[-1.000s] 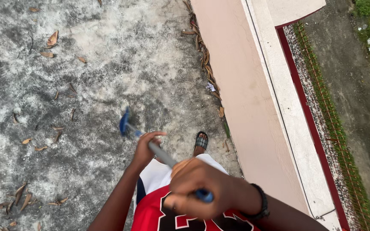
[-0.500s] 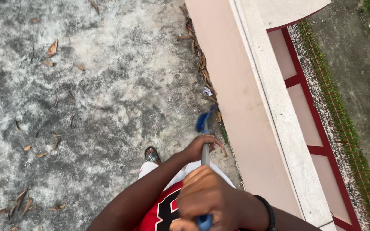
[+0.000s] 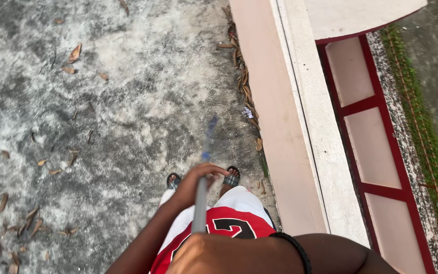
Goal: The person sweeps debris and dry leaves off a concrete roof edge using a long-handled broom.
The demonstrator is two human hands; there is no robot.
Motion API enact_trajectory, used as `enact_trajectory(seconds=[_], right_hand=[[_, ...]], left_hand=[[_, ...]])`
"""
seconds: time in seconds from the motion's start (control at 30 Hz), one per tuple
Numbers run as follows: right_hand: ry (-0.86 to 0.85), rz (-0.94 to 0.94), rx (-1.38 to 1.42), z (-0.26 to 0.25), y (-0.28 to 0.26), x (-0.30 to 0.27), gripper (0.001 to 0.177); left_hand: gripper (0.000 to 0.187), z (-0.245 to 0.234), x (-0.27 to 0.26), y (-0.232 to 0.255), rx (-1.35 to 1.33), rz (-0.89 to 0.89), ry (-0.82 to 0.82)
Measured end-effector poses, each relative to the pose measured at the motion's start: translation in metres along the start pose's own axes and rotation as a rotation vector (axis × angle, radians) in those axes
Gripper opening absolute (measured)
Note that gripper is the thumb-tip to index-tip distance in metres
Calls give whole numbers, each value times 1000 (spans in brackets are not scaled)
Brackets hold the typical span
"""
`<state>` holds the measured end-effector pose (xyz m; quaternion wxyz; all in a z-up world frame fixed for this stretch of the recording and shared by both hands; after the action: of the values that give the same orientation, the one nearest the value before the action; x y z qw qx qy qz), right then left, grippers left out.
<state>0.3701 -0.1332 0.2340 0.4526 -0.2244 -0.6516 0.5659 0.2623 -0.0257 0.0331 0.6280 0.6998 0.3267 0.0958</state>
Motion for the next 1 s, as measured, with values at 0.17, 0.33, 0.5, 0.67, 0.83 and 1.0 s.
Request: enact_trajectory(seconds=[0.17,0.33,0.5,0.67,0.83,1.0], right_hand=[[26,28,-119,-46,-30,8,33],[101,201,-100,-65,-19,33,46],[92,265,-232,-63,-6,65,49],[32,300,-368,-60,0,105,33],[20,369,-431,-66,-3,146,36],[5,420,-534,-55,3,157,42]], left_hand=[[34,-41,-3,-82,-343,-303,262],[38,-79,14,-122,300,12,406],[40,-63,57,-139,198,340,401],[35,-17,105,-128,-224,150,80],[33,-15,138,-86,-216,423,76],[20,-54,134,-41,-215,351,43]])
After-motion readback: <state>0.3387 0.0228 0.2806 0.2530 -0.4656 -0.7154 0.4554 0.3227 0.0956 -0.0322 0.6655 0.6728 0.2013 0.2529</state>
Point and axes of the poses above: each hand's wrist, its own x-axis towards the middle knuckle, its own z-axis out of the palm, y = z × x, the point moved 1 cm from there along x, towards the middle knuckle, and after that the axes turned 7 degrees about y, right-handed, at the moved point
